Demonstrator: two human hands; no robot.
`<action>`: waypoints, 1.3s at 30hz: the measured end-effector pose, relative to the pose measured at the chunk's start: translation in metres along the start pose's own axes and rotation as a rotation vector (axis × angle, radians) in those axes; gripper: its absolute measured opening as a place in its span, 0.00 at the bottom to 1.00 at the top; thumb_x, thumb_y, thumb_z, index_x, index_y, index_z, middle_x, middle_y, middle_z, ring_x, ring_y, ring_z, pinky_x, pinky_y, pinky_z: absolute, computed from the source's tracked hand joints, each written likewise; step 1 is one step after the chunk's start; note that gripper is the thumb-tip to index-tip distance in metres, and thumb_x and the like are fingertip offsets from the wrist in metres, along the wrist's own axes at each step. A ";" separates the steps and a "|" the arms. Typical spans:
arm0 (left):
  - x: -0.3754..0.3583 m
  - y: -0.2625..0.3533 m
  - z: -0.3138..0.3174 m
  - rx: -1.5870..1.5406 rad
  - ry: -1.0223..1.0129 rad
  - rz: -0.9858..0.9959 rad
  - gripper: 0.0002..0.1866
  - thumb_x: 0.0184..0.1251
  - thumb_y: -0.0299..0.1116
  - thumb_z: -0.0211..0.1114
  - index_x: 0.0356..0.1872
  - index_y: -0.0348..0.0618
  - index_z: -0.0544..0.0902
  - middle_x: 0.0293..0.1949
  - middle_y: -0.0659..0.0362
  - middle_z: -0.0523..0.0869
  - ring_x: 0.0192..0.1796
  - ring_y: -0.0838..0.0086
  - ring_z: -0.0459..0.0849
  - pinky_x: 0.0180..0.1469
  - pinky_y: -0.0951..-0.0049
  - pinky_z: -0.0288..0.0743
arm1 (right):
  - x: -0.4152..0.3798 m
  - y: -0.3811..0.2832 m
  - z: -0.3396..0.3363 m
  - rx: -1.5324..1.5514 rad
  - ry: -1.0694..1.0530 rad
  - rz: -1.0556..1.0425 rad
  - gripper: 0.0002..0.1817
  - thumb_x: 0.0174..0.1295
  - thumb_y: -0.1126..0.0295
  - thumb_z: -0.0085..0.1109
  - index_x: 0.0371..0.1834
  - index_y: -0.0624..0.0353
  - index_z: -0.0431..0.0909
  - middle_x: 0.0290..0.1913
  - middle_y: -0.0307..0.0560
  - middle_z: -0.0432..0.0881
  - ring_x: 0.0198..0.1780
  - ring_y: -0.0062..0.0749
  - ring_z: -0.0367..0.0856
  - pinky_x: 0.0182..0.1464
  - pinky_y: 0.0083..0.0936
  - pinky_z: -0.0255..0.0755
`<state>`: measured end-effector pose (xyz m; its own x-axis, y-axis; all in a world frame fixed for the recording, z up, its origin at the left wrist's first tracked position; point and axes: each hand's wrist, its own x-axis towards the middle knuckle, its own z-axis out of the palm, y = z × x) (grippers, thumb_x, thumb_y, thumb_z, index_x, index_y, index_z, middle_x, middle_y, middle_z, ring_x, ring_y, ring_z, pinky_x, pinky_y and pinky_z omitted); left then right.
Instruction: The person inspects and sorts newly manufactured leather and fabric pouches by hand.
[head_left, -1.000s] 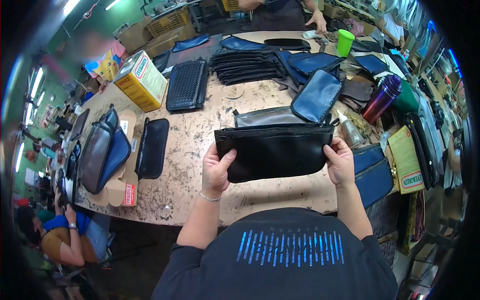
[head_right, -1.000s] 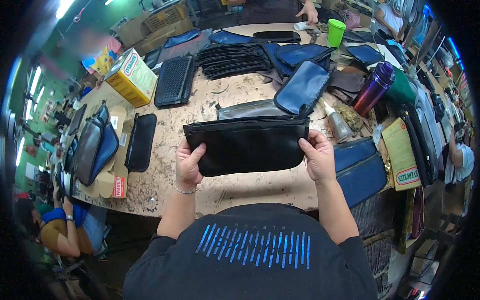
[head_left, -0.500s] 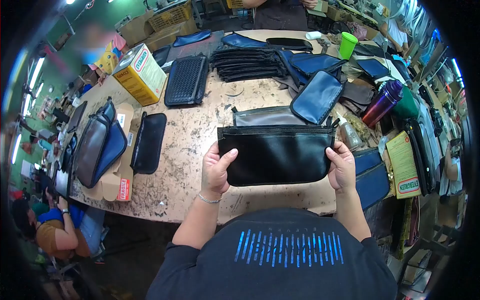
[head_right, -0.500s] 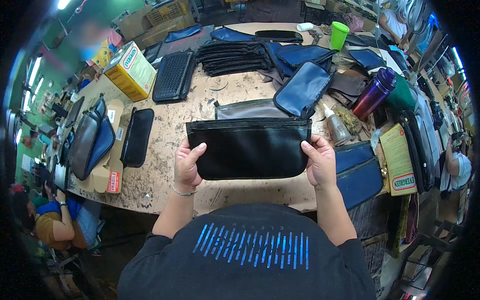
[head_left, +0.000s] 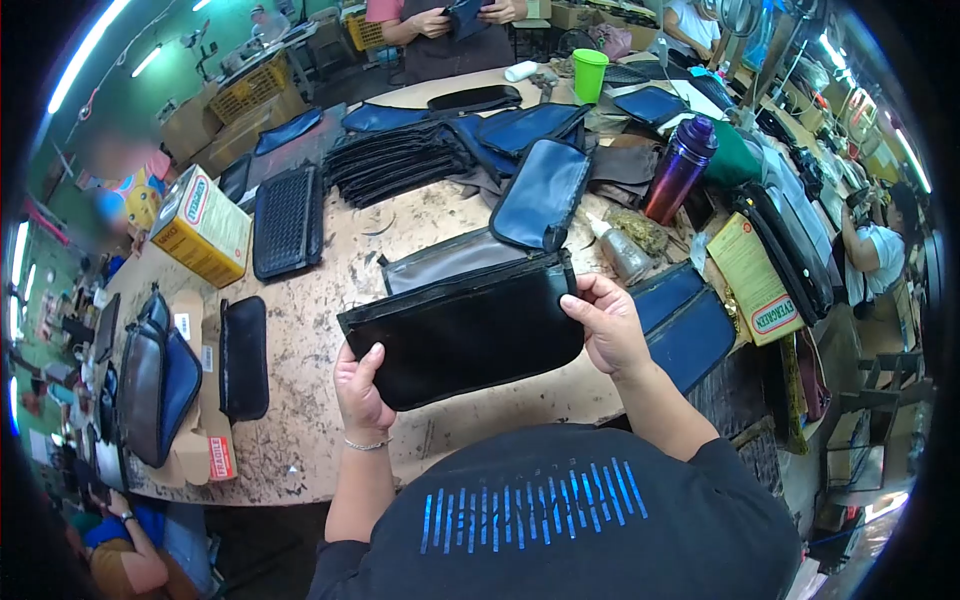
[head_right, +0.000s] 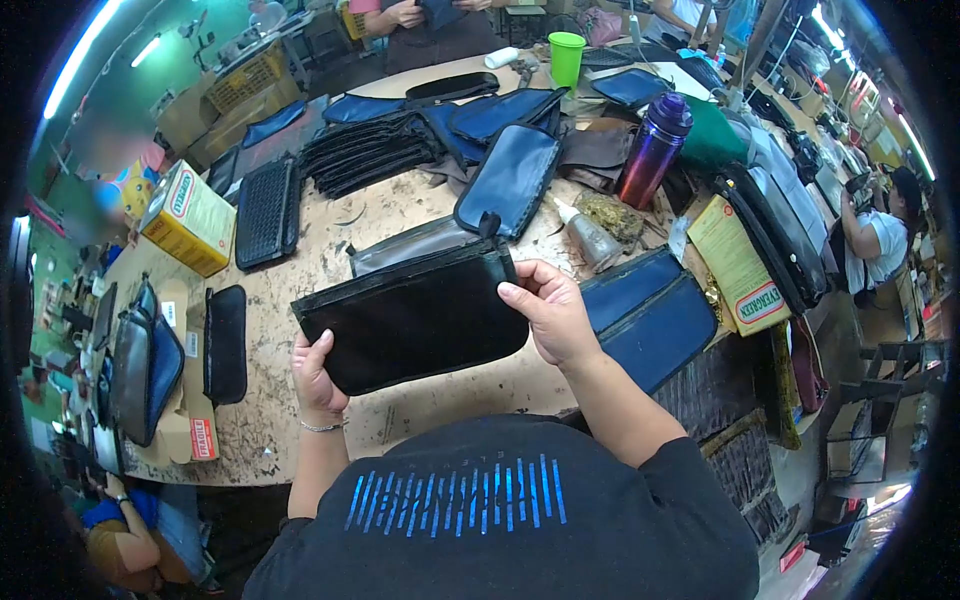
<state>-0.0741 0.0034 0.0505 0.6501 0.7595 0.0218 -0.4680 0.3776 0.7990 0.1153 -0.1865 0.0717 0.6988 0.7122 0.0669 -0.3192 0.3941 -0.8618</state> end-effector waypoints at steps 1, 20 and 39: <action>-0.001 0.001 0.001 -0.017 0.003 -0.004 0.13 0.54 0.19 0.54 0.43 0.37 0.75 0.40 0.55 0.80 0.42 0.71 0.79 0.48 0.73 0.72 | 0.000 -0.001 0.002 -0.011 -0.002 -0.006 0.08 0.53 0.79 0.55 0.38 0.64 0.73 0.36 0.40 0.77 0.38 0.18 0.73 0.46 0.16 0.66; 0.001 -0.024 -0.007 0.848 0.105 0.303 0.33 0.52 0.29 0.62 0.60 0.38 0.57 0.55 0.50 0.64 0.55 0.63 0.66 0.56 0.64 0.59 | -0.004 -0.014 0.024 -0.796 -0.160 -0.552 0.13 0.52 0.77 0.58 0.42 0.65 0.74 0.34 0.44 0.76 0.34 0.25 0.74 0.40 0.19 0.67; -0.031 0.009 0.025 1.306 -0.480 0.756 0.19 0.45 0.25 0.65 0.43 0.37 0.76 0.38 0.53 0.76 0.40 0.61 0.76 0.42 0.68 0.69 | -0.039 0.008 0.028 -0.387 -0.408 -0.028 0.11 0.56 0.76 0.54 0.42 0.66 0.74 0.36 0.39 0.74 0.39 0.21 0.70 0.44 0.18 0.63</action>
<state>-0.0829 -0.0299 0.0717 0.7544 0.2267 0.6160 -0.1066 -0.8837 0.4557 0.0679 -0.1949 0.0766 0.3750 0.9017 0.2151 0.0079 0.2290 -0.9734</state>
